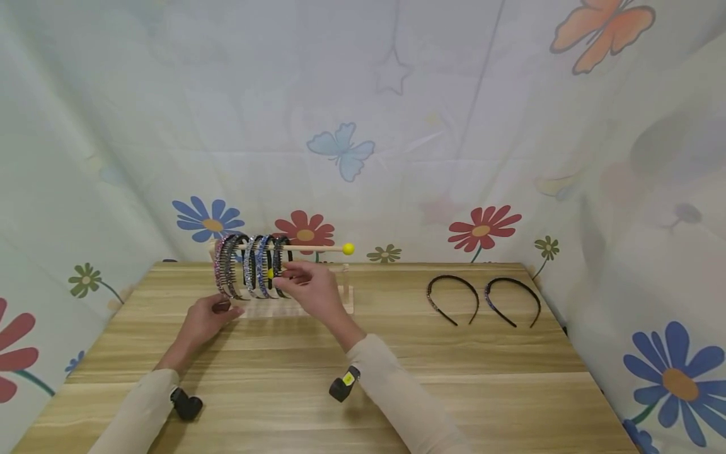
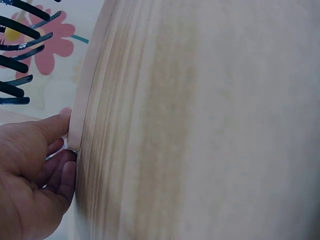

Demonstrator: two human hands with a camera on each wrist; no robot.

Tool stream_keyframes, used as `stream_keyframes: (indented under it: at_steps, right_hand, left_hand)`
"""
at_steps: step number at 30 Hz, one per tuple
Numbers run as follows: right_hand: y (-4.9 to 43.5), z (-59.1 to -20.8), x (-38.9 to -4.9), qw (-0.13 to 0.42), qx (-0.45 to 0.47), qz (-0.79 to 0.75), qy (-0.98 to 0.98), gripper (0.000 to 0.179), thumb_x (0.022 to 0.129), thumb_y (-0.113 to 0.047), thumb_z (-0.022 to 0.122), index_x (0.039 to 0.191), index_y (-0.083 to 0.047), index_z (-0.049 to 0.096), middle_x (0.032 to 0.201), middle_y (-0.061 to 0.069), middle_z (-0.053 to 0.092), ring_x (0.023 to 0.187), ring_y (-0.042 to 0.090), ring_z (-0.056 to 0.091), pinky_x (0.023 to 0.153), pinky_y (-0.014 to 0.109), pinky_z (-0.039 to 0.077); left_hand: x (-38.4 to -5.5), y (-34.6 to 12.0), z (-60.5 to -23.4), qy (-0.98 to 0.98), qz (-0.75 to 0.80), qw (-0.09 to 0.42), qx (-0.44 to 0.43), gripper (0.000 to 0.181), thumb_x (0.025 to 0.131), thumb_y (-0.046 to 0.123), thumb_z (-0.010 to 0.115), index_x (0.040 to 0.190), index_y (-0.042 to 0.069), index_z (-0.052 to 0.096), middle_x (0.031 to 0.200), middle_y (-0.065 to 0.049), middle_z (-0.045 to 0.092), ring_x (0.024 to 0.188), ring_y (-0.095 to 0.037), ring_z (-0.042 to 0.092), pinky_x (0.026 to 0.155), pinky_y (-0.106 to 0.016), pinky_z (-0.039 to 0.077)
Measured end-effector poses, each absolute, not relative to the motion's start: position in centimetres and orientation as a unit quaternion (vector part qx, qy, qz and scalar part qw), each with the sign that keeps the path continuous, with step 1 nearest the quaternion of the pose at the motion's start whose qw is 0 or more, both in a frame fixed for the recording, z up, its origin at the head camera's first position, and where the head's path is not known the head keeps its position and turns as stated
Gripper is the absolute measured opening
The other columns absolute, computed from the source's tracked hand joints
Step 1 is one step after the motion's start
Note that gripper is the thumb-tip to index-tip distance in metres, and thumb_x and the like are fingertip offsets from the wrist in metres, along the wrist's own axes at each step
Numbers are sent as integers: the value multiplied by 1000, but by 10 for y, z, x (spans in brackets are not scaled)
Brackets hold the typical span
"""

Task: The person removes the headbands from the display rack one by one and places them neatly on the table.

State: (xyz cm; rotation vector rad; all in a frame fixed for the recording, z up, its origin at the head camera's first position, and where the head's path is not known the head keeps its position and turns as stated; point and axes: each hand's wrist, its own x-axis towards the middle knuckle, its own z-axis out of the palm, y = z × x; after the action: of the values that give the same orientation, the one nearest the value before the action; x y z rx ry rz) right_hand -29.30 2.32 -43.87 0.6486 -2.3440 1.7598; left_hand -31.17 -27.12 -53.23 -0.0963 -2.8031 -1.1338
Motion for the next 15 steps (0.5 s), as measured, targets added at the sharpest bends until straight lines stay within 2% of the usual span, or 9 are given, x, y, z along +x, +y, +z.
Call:
stream_keyframes:
  at_steps: [6,10,15]
  right_hand:
    - [20,-439,-294,56,203,583,-785,43,92,-34,78,128,-11,71,109,2,76,92,11,70,80,26,59]
    - [20,-439,-295,47,200,585,-785,43,92,-34,78,128,-12,71,109,2,76,92,12,70,79,27,59]
    - [20,-438,-295,46,208,581,-785,41,93,-33,78,126,-11,71,108,3,76,93,14,70,80,27,59]
  left_hand:
    - [-311,-272,-532,-925,-374,57,-34,34,95,27,75,114,-1,71,119,-26,70,110,-40,68,93,-56,55]
    - [-311,-272,-532,-924,-378,56,-35,39,95,26,74,119,-4,69,122,-28,69,112,-42,67,95,-57,54]
    - [-310,-272,-531,-923,-379,59,-35,37,95,26,75,117,-3,70,119,-26,70,110,-40,68,93,-56,55]
